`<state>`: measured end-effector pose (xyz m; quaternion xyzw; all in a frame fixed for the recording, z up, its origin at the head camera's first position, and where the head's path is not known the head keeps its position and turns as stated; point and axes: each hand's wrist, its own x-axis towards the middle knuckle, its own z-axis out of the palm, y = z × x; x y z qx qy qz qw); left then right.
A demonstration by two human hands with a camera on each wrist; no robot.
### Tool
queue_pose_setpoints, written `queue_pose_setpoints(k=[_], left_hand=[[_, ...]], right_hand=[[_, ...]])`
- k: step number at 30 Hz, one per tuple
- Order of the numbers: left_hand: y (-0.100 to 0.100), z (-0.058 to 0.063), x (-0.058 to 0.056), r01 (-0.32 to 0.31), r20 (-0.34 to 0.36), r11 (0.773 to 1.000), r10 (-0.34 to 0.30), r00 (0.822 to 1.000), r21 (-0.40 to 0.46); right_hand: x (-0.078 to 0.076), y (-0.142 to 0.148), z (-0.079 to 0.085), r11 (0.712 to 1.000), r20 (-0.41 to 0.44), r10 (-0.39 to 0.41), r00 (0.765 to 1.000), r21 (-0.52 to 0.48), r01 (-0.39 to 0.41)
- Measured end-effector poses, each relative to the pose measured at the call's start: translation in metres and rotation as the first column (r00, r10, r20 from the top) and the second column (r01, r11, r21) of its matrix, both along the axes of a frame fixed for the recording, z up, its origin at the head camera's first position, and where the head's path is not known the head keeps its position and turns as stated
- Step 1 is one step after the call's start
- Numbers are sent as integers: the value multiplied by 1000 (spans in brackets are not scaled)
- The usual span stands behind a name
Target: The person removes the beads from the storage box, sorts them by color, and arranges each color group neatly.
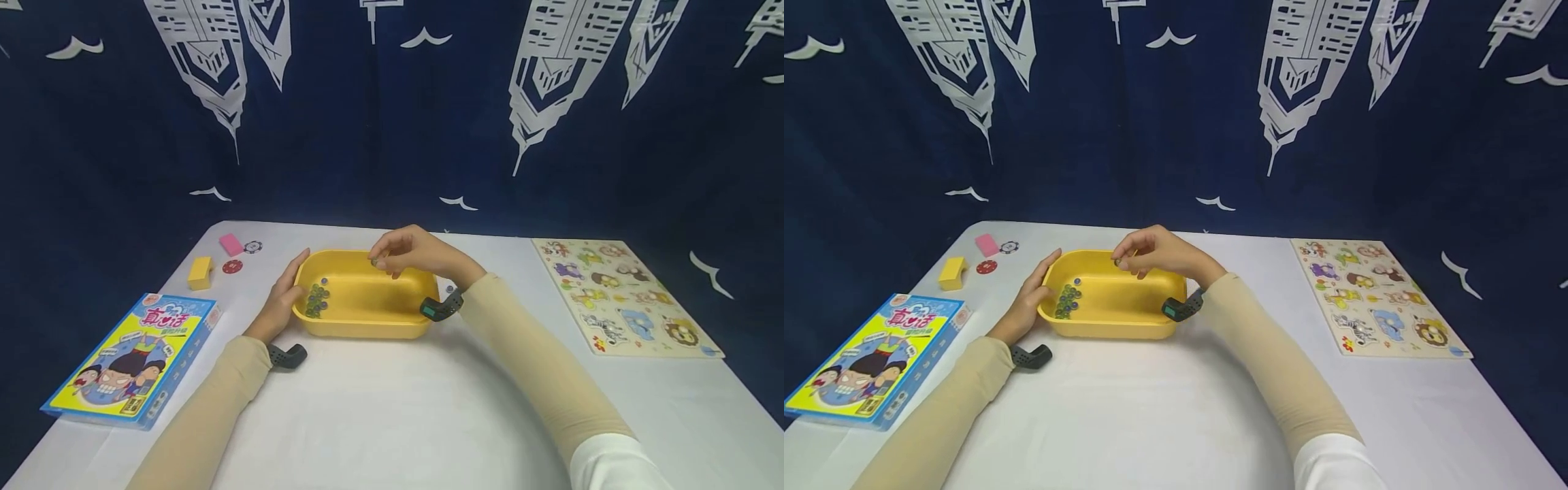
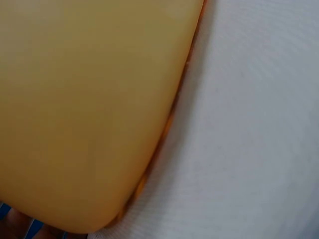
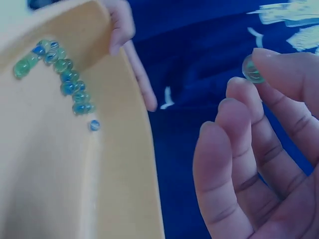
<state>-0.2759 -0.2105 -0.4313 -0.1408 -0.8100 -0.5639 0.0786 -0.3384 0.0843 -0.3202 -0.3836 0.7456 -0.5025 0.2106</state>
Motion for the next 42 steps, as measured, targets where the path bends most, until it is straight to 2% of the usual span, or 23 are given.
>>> queue_pose_setpoints(k=[4,9,13,18,19,21,24,26,28,30,36,42], left_hand=[[1,1,3,-3,6,1000,3,1000,-2],[1,2,3,2,5,1000,-2,1000,-4],[1,1,2,7,7,1000,-7,1000,-3],[0,0,2,4,17,1000,-4,1000,-12],[0,0,2,6,17,1000,-6,1000,-12],[3,10,8,10,29,1000,-9,1000,-12],[5,11,8,6,31,1000,-6,999,-19],[6,12,8,4,35,1000,-3,999,-26],[3,3,2,3,24,1000,-3,1000,-29],[2,2,2,5,15,1000,-5,1000,-22],[1,2,2,14,7,1000,-14,1000,-4],[4,3,3,6,7,1000,-6,1000,-14]], right_hand=[[10,31,-1,995,34,-55,998,-77,58],[23,68,-9,987,9,-138,990,-76,138],[29,93,-27,972,-7,-228,974,-60,227],[28,114,-60,951,9,-308,951,-39,308],[27,117,-66,948,12,-315,949,-36,315],[25,122,-76,944,5,-330,944,-18,330],[23,125,-87,937,-13,-347,938,25,347],[22,127,-92,933,-28,-355,935,52,356],[21,128,-98,930,-35,-360,932,62,361],[20,129,-103,929,-55,-359,932,72,362],[21,129,-107,906,-106,-390,915,137,402],[22,129,-106,905,-114,-384,916,150,398]])
